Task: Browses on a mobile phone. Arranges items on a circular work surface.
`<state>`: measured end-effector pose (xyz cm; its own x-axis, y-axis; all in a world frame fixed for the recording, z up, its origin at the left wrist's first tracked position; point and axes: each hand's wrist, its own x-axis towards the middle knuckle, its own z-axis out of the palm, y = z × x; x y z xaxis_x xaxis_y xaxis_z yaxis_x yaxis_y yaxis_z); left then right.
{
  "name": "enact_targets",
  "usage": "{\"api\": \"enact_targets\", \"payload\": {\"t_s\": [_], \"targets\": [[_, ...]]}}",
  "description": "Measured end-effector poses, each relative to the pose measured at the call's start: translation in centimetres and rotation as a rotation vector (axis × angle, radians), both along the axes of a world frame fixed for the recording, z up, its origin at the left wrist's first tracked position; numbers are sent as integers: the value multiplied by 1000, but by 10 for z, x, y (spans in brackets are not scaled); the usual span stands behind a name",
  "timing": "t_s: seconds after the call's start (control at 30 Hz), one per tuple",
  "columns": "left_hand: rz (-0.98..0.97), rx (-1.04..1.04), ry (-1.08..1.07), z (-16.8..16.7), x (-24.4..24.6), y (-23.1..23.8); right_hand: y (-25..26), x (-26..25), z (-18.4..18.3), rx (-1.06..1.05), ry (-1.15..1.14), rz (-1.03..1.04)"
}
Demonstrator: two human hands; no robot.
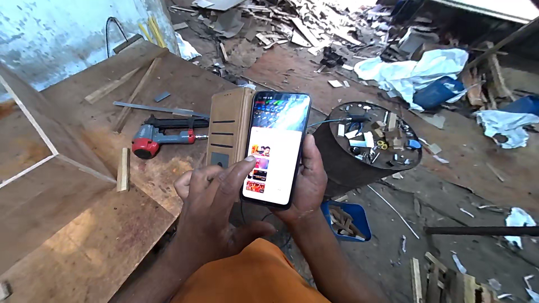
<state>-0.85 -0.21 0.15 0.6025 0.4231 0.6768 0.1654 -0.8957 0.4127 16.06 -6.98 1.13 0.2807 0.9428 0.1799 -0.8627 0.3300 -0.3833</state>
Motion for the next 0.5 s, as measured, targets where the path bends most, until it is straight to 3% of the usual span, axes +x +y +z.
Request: {"api": "enact_targets", "payload": {"t_s": [0.27, 0.5], "targets": [[17, 11, 11, -2, -1, -2, -5, 0, -3, -10, -107, 4], [13, -2, 12, -3, 0, -2, -1, 2, -3, -11, -34, 2]]}}
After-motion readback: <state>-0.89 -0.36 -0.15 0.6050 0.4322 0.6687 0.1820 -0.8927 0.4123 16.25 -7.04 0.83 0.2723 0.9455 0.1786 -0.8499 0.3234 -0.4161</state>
